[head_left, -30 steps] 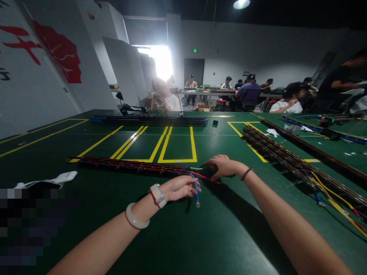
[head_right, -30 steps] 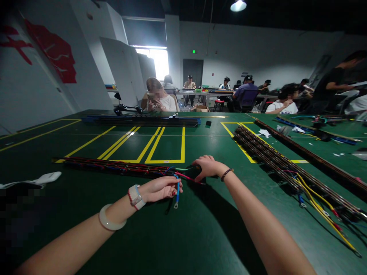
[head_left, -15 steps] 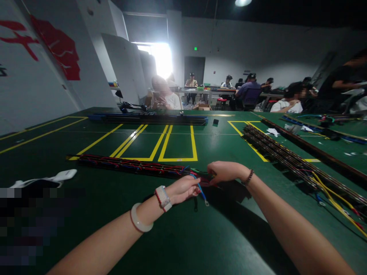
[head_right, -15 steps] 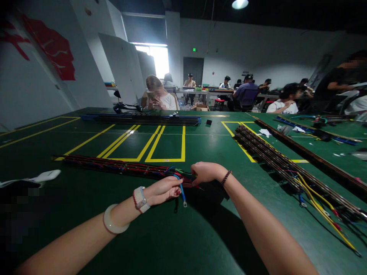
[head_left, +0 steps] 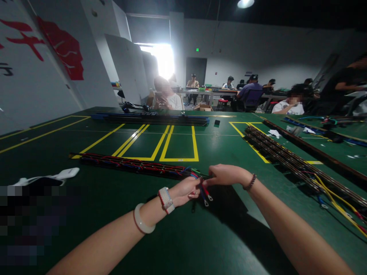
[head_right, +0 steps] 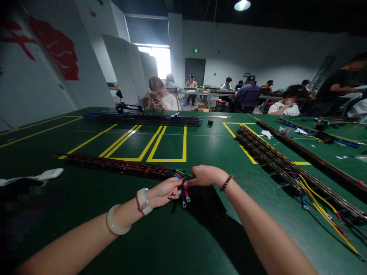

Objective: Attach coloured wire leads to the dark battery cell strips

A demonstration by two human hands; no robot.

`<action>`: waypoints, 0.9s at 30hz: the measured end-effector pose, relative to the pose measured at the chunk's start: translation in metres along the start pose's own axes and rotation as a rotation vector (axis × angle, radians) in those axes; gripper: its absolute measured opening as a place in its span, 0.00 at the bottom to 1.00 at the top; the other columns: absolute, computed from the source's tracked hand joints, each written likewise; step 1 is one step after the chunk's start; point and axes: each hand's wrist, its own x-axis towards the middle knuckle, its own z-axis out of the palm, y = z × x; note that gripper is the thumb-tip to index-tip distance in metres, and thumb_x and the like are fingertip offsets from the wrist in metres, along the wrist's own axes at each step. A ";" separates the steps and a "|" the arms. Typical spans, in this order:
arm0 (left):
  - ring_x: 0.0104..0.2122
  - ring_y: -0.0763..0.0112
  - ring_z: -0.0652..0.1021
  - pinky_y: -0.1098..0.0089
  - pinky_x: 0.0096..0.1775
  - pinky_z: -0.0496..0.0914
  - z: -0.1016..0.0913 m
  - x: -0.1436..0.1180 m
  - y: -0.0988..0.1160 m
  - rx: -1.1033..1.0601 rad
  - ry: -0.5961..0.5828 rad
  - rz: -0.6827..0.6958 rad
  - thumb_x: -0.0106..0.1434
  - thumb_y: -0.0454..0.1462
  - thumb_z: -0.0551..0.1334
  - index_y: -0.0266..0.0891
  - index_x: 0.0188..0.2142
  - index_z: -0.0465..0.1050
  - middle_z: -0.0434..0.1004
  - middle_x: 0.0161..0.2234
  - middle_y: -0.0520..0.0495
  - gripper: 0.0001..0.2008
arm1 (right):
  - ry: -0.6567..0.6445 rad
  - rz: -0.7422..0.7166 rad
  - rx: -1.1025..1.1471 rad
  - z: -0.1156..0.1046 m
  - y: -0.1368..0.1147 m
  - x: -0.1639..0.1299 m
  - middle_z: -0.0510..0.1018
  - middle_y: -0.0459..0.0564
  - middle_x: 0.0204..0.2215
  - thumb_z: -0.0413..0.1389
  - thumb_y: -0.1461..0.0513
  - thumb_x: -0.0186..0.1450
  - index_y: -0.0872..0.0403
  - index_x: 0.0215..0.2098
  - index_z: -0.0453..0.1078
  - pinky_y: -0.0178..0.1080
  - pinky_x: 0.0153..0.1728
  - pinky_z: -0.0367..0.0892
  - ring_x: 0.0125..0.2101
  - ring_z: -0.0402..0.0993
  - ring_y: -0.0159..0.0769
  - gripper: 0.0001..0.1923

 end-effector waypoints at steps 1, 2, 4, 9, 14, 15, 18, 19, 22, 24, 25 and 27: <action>0.13 0.87 0.55 0.78 0.16 0.42 -0.001 0.000 0.000 -0.011 0.001 -0.012 0.63 0.38 0.57 0.33 0.28 0.64 0.62 0.20 0.55 0.10 | 0.017 -0.005 0.002 0.000 0.004 0.001 0.78 0.56 0.32 0.50 0.46 0.62 0.58 0.41 0.73 0.34 0.22 0.56 0.27 0.71 0.36 0.25; 0.13 0.87 0.56 0.78 0.16 0.42 -0.002 -0.001 0.001 -0.022 0.000 -0.027 0.64 0.38 0.56 0.33 0.29 0.64 0.63 0.21 0.54 0.10 | 0.041 -0.010 -0.002 0.000 0.008 0.002 0.78 0.54 0.32 0.51 0.50 0.63 0.57 0.42 0.73 0.33 0.23 0.56 0.27 0.71 0.35 0.21; 0.13 0.87 0.57 0.78 0.15 0.42 -0.003 -0.001 0.001 -0.032 0.005 -0.044 0.65 0.39 0.55 0.34 0.30 0.63 0.66 0.22 0.53 0.10 | 0.093 -0.005 -0.015 0.001 0.017 0.004 0.78 0.52 0.34 0.53 0.55 0.63 0.54 0.42 0.73 0.32 0.24 0.57 0.29 0.72 0.34 0.15; 0.12 0.85 0.58 0.78 0.16 0.46 -0.003 -0.004 0.001 0.023 0.050 -0.028 0.61 0.49 0.57 0.37 0.29 0.61 0.62 0.18 0.57 0.16 | 0.263 0.132 -0.136 0.009 0.024 0.013 0.79 0.50 0.35 0.55 0.59 0.61 0.50 0.38 0.75 0.33 0.28 0.58 0.33 0.74 0.37 0.09; 0.12 0.85 0.54 0.77 0.16 0.44 -0.005 -0.006 0.006 0.068 -0.007 -0.069 0.61 0.48 0.57 0.38 0.26 0.59 0.58 0.17 0.59 0.17 | 0.449 0.199 -0.323 0.017 0.023 0.027 0.80 0.54 0.31 0.53 0.61 0.63 0.54 0.32 0.76 0.38 0.36 0.57 0.34 0.74 0.39 0.09; 0.12 0.85 0.54 0.77 0.16 0.44 -0.005 -0.006 0.007 0.065 -0.025 -0.072 0.61 0.48 0.57 0.38 0.26 0.59 0.57 0.17 0.59 0.17 | 0.476 0.189 -0.351 0.019 0.024 0.030 0.80 0.54 0.31 0.53 0.61 0.63 0.54 0.31 0.75 0.38 0.37 0.57 0.34 0.74 0.40 0.09; 0.13 0.84 0.55 0.77 0.16 0.46 -0.008 -0.004 0.009 0.034 -0.076 -0.087 0.63 0.45 0.56 0.38 0.24 0.57 0.57 0.17 0.58 0.16 | 0.540 0.156 -0.416 0.027 0.031 0.040 0.79 0.54 0.31 0.51 0.62 0.65 0.54 0.31 0.74 0.40 0.39 0.55 0.35 0.73 0.40 0.11; 0.13 0.84 0.55 0.78 0.17 0.47 -0.009 -0.003 0.010 0.019 -0.093 -0.092 0.63 0.44 0.55 0.38 0.24 0.57 0.56 0.16 0.58 0.15 | 0.554 0.152 -0.428 0.030 0.034 0.043 0.79 0.54 0.30 0.50 0.62 0.65 0.54 0.31 0.74 0.40 0.40 0.54 0.35 0.73 0.40 0.11; 0.13 0.83 0.56 0.79 0.17 0.49 -0.010 0.000 0.010 -0.028 -0.121 -0.109 0.65 0.41 0.52 0.38 0.24 0.57 0.56 0.16 0.58 0.14 | 0.566 0.145 -0.443 0.039 0.039 0.049 0.79 0.53 0.31 0.50 0.62 0.65 0.54 0.33 0.73 0.40 0.40 0.54 0.35 0.72 0.40 0.10; 0.13 0.84 0.55 0.79 0.16 0.48 -0.010 0.001 0.011 -0.047 -0.113 -0.116 0.66 0.40 0.51 0.38 0.25 0.58 0.58 0.17 0.58 0.14 | 0.555 0.136 -0.442 0.043 0.039 0.050 0.78 0.53 0.31 0.50 0.62 0.65 0.54 0.33 0.73 0.40 0.41 0.54 0.36 0.72 0.40 0.09; 0.12 0.84 0.54 0.78 0.16 0.47 -0.010 0.002 0.011 -0.049 -0.102 -0.121 0.66 0.40 0.51 0.37 0.26 0.58 0.59 0.17 0.57 0.13 | 0.545 0.135 -0.436 0.043 0.037 0.049 0.78 0.54 0.31 0.50 0.62 0.65 0.55 0.34 0.72 0.41 0.42 0.54 0.36 0.72 0.39 0.09; 0.12 0.85 0.54 0.78 0.15 0.45 -0.010 0.002 0.010 -0.051 -0.078 -0.122 0.66 0.40 0.51 0.36 0.27 0.61 0.63 0.19 0.56 0.13 | 0.527 0.132 -0.420 0.042 0.032 0.045 0.78 0.55 0.32 0.51 0.64 0.65 0.56 0.34 0.72 0.41 0.44 0.54 0.37 0.72 0.40 0.08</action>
